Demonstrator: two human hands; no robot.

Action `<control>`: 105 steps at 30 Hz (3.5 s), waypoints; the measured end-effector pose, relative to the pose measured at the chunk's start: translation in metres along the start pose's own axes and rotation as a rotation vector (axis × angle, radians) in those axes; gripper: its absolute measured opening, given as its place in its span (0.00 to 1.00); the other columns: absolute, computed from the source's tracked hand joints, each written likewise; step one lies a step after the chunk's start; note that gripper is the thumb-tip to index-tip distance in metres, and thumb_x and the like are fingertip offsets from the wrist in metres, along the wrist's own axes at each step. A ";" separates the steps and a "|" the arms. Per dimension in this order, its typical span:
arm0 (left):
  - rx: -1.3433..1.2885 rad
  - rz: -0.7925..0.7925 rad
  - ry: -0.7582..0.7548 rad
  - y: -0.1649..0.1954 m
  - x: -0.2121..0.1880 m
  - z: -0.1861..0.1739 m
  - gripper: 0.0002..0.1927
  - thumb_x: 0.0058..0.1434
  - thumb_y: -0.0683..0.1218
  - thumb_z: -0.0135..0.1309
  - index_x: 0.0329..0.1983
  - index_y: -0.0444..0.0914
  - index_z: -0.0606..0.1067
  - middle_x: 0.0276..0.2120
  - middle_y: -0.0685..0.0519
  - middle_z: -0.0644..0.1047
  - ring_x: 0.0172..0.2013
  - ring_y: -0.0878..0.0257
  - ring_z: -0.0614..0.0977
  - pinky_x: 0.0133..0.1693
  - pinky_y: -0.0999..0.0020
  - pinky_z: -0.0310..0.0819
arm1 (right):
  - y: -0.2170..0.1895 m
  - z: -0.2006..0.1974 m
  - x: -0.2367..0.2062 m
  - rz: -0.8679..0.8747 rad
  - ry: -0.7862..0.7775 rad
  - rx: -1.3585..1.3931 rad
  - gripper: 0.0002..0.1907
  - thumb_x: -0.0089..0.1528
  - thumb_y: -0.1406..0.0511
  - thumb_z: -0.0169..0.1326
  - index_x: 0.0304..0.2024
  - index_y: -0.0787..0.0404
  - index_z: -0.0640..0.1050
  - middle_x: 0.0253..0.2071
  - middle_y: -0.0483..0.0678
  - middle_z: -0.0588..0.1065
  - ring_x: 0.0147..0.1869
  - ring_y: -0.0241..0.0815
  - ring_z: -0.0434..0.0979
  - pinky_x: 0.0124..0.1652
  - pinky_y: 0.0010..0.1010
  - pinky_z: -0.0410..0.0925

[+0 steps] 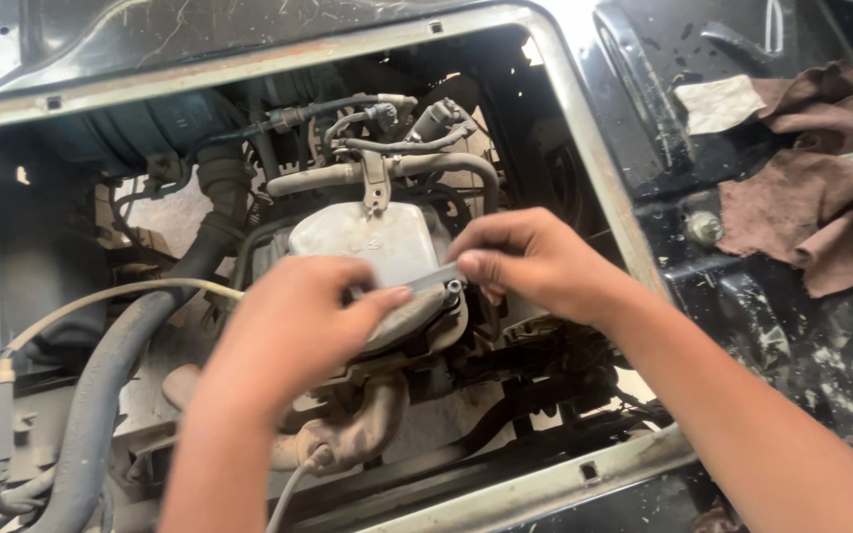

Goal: The person uses a wrench to tighten bolts on a silver engine component located in the engine bay. They repeatedly reposition the wrench and apply force to secure the part while working within the confined space of the vehicle's engine compartment.

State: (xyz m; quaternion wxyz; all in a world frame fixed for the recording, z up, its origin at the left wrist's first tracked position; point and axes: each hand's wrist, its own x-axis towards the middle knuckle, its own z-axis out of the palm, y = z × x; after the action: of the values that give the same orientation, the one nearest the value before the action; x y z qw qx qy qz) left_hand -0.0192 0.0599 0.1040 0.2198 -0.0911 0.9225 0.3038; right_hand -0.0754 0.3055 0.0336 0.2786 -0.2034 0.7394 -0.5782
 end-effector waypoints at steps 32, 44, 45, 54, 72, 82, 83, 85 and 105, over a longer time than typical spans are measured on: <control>0.356 -0.017 0.145 -0.022 0.014 -0.003 0.33 0.53 0.73 0.58 0.25 0.38 0.85 0.18 0.47 0.80 0.27 0.52 0.84 0.37 0.58 0.76 | -0.007 0.009 0.004 0.102 0.146 -0.327 0.09 0.62 0.63 0.60 0.39 0.64 0.82 0.29 0.42 0.76 0.35 0.30 0.71 0.37 0.26 0.68; 0.345 -0.050 0.098 -0.022 0.018 0.000 0.34 0.53 0.74 0.57 0.26 0.39 0.85 0.18 0.48 0.81 0.27 0.54 0.84 0.37 0.58 0.77 | -0.015 0.007 0.005 0.371 0.061 -0.324 0.16 0.61 0.57 0.58 0.47 0.57 0.86 0.29 0.42 0.78 0.31 0.31 0.70 0.32 0.27 0.65; 0.349 -0.038 0.107 -0.022 0.018 0.000 0.34 0.53 0.74 0.57 0.25 0.39 0.85 0.18 0.48 0.81 0.27 0.54 0.84 0.37 0.57 0.77 | -0.015 0.007 0.005 0.392 0.050 -0.316 0.16 0.61 0.57 0.58 0.47 0.56 0.85 0.29 0.41 0.79 0.31 0.31 0.72 0.33 0.27 0.67; 0.353 0.002 0.153 -0.028 0.019 0.003 0.34 0.51 0.75 0.58 0.26 0.40 0.85 0.20 0.47 0.80 0.28 0.52 0.84 0.37 0.56 0.76 | -0.013 0.010 0.007 0.439 0.018 -0.211 0.15 0.60 0.59 0.58 0.44 0.61 0.83 0.28 0.43 0.78 0.30 0.32 0.76 0.32 0.28 0.72; 0.270 -0.099 0.084 -0.040 0.015 -0.005 0.32 0.52 0.72 0.59 0.41 0.42 0.84 0.29 0.44 0.84 0.38 0.49 0.85 0.44 0.53 0.77 | -0.013 0.017 0.012 0.599 0.009 -0.235 0.19 0.62 0.52 0.56 0.34 0.61 0.83 0.24 0.41 0.76 0.25 0.30 0.73 0.26 0.23 0.66; 0.333 -0.268 0.009 -0.044 0.015 -0.009 0.33 0.52 0.72 0.63 0.47 0.43 0.84 0.38 0.42 0.83 0.44 0.45 0.83 0.48 0.49 0.76 | -0.009 0.016 0.017 0.600 0.007 -0.245 0.19 0.63 0.52 0.55 0.34 0.62 0.82 0.23 0.42 0.75 0.23 0.31 0.72 0.24 0.24 0.64; 0.302 -0.241 0.043 -0.047 0.016 -0.010 0.33 0.53 0.71 0.62 0.45 0.40 0.84 0.38 0.41 0.83 0.43 0.45 0.84 0.48 0.49 0.76 | -0.008 0.016 0.018 0.602 0.009 -0.250 0.19 0.63 0.52 0.54 0.34 0.61 0.82 0.23 0.42 0.75 0.22 0.31 0.72 0.23 0.24 0.63; 0.236 -0.203 0.101 -0.054 0.014 -0.008 0.34 0.54 0.69 0.61 0.42 0.34 0.85 0.36 0.38 0.84 0.42 0.45 0.85 0.49 0.48 0.78 | -0.006 0.014 0.021 0.580 0.006 -0.250 0.20 0.65 0.53 0.53 0.33 0.64 0.82 0.23 0.42 0.76 0.22 0.31 0.72 0.23 0.25 0.64; 0.376 -0.067 0.564 -0.054 -0.054 0.086 0.25 0.68 0.62 0.49 0.32 0.37 0.79 0.28 0.41 0.81 0.32 0.40 0.82 0.34 0.46 0.75 | 0.017 0.025 0.044 0.589 -0.083 -0.173 0.27 0.70 0.49 0.42 0.28 0.63 0.76 0.20 0.41 0.68 0.19 0.31 0.62 0.19 0.25 0.57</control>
State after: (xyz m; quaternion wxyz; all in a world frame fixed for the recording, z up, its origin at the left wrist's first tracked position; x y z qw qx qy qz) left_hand 0.0746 0.0703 0.0390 -0.0212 -0.1595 0.9834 0.0841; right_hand -0.0925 0.2636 0.0045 0.4459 -0.0266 0.8010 -0.3985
